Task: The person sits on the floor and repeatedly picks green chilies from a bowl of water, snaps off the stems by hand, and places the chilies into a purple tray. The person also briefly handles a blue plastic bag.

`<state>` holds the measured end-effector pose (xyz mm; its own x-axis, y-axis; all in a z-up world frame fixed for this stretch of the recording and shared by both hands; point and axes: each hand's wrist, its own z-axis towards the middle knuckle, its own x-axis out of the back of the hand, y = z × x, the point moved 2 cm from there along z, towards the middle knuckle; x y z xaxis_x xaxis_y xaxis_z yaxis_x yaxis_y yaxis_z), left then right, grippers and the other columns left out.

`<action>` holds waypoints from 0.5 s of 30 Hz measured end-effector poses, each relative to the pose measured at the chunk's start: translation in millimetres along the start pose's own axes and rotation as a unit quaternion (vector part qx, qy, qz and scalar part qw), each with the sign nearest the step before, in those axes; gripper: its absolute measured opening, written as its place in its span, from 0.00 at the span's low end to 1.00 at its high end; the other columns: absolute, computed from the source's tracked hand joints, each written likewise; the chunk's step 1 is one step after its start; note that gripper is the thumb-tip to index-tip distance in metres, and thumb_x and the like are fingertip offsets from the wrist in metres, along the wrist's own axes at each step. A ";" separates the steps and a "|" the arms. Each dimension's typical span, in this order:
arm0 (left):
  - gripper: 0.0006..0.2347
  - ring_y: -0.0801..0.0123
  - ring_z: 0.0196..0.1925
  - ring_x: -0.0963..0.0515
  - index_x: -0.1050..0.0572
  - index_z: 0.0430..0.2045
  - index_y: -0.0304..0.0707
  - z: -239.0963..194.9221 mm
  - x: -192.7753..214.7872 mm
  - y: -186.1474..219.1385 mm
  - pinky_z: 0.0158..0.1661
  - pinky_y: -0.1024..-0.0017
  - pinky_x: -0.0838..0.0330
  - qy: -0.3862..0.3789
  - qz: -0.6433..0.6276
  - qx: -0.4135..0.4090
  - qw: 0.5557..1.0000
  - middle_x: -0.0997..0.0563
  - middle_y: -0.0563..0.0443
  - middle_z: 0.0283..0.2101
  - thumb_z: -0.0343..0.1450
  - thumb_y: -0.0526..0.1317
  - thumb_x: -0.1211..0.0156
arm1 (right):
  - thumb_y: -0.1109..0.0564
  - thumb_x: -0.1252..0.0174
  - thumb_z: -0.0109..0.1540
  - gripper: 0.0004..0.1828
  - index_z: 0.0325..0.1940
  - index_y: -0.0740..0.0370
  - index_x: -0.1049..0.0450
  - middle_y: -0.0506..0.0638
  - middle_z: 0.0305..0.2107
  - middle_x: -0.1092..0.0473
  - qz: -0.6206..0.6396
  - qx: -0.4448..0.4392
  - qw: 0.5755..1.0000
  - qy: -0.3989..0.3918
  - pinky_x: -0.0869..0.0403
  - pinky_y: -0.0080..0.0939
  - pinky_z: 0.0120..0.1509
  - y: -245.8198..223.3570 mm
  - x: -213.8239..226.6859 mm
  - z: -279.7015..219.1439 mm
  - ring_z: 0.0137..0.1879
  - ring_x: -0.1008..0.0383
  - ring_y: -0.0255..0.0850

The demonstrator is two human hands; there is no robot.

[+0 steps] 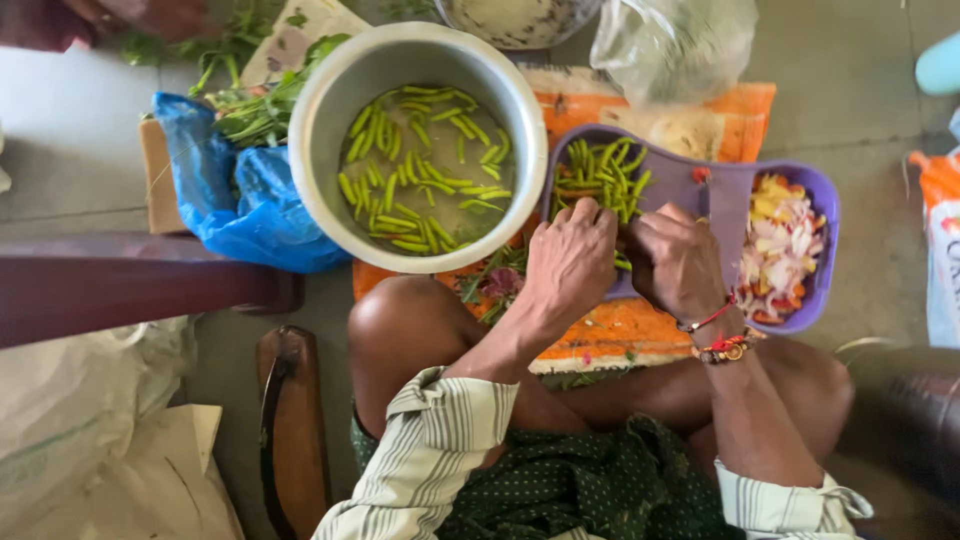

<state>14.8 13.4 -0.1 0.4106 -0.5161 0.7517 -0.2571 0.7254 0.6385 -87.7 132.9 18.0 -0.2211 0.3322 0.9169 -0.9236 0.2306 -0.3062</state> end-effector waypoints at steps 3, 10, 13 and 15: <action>0.04 0.45 0.38 0.19 0.22 0.29 0.36 5.0 7.1 -16.4 0.38 0.51 0.26 0.030 -0.090 0.060 0.994 0.20 0.42 0.38 0.65 0.33 0.41 | 0.63 0.38 0.55 0.05 0.34 0.61 0.21 0.49 0.30 0.26 -0.108 0.118 0.987 0.019 0.28 0.50 0.59 -12.0 9.1 27.2 0.43 0.25 0.44; 0.07 0.69 0.27 0.25 0.20 0.37 0.32 36.9 10.2 -70.2 0.31 0.67 0.31 0.039 -0.598 0.266 0.755 0.21 0.50 0.30 0.72 0.35 0.44 | 0.61 0.35 0.64 0.02 0.40 0.61 0.18 0.46 0.30 0.25 -0.120 0.144 0.954 0.234 0.32 0.46 0.60 -48.6 -3.1 78.0 0.41 0.26 0.42; 0.08 0.76 0.24 0.29 0.20 0.33 0.36 34.9 30.5 -89.4 0.25 0.75 0.36 0.135 -0.663 0.330 0.658 0.22 0.54 0.26 0.71 0.33 0.48 | 0.61 0.40 0.64 0.07 0.42 0.61 0.18 0.49 0.31 0.23 -0.050 0.042 0.969 0.239 0.31 0.46 0.54 -70.4 -27.9 107.7 0.39 0.25 0.42; 0.05 0.73 0.25 0.28 0.22 0.35 0.36 29.3 49.7 -107.3 0.26 0.72 0.35 0.226 -0.632 0.356 0.650 0.23 0.53 0.29 0.71 0.34 0.45 | 0.55 0.42 0.70 0.10 0.49 0.63 0.21 0.53 0.39 0.22 0.152 -0.126 0.936 0.292 0.26 0.42 0.53 -80.4 -53.5 118.4 0.44 0.23 0.43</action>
<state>37.2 -103.4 -26.4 0.8610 -0.1918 -0.4710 0.2626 -0.6255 0.7347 -38.7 -11.7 23.9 -0.1852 0.8436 0.5040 -0.7256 0.2285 -0.6491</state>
